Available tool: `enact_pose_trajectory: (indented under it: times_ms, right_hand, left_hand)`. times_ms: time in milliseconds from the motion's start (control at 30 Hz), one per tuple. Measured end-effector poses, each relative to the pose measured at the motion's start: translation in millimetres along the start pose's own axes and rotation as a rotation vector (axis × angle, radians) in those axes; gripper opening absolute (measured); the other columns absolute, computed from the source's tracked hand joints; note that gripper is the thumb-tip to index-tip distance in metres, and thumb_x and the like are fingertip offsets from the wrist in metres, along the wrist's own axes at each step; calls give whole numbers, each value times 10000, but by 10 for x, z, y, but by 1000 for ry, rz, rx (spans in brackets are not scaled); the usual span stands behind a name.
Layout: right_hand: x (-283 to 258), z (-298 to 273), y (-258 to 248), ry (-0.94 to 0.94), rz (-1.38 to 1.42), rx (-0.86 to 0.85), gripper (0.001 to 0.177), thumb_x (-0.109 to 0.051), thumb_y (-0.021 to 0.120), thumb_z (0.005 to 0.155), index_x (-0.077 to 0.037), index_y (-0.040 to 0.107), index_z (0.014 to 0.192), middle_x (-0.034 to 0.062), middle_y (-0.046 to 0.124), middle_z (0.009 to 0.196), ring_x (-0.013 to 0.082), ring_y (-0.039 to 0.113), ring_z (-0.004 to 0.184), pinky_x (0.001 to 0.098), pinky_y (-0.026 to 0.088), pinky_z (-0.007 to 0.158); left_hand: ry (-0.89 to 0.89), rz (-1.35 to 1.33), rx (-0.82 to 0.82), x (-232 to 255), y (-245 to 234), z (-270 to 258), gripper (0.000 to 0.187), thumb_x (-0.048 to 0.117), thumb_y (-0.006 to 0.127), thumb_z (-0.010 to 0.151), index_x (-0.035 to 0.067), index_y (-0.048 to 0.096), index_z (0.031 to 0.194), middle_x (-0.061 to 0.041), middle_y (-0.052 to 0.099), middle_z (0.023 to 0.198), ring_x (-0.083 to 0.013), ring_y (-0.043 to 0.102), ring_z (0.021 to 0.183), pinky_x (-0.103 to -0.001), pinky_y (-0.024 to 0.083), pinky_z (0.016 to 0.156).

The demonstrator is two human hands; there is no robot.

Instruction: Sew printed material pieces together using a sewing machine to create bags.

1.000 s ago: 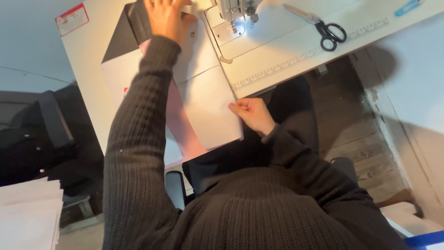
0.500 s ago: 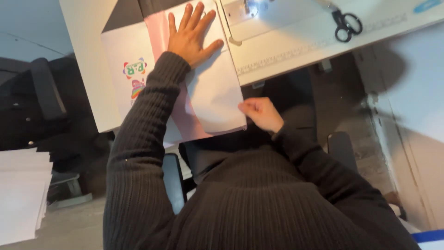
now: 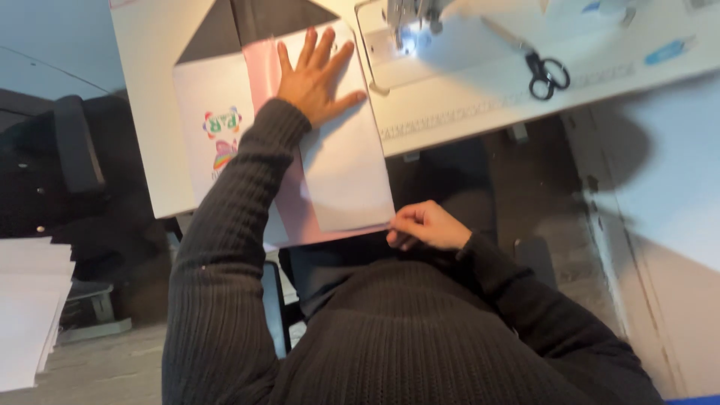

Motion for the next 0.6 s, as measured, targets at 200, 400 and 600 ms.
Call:
enact_pose_trajectory:
  times_ms: [200, 400, 600]
  right_hand:
    - [-320, 169, -197, 174, -484, -267, 285, -280, 649, 978, -34, 781, 1034, 33, 786, 838, 82, 652, 658, 236, 545, 610]
    - [326, 192, -76, 162, -478, -494, 289, -296, 644, 992, -44, 776, 1041, 9, 767, 812, 60, 630, 653, 226, 521, 607]
    - [-120, 67, -164, -8, -653, -494, 290, -306, 670, 987, -37, 772, 1028, 40, 753, 796, 94, 675, 692, 257, 536, 635]
  left_hand:
    - [-31, 85, 24, 180, 42, 72, 964, 813, 507, 841, 247, 362, 1608, -270, 208, 1668, -503, 102, 1532, -892, 15, 1029]
    - [-74, 50, 24, 520, 69, -155, 824, 737, 520, 882, 286, 433, 1566, -287, 216, 1655, -563, 69, 1503, -894, -33, 1005]
    - [-112, 28, 164, 624, 146, -129, 597, 542, 469, 1029, 197, 503, 1515, -221, 283, 1661, -458, 129, 1561, -794, -8, 1148]
Point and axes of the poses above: each hand's wrist, its own z-axis towards the middle knuckle, its own y-axis out of the palm, x = y × z, the point moved 9 cm from there along z, towards the middle knuckle
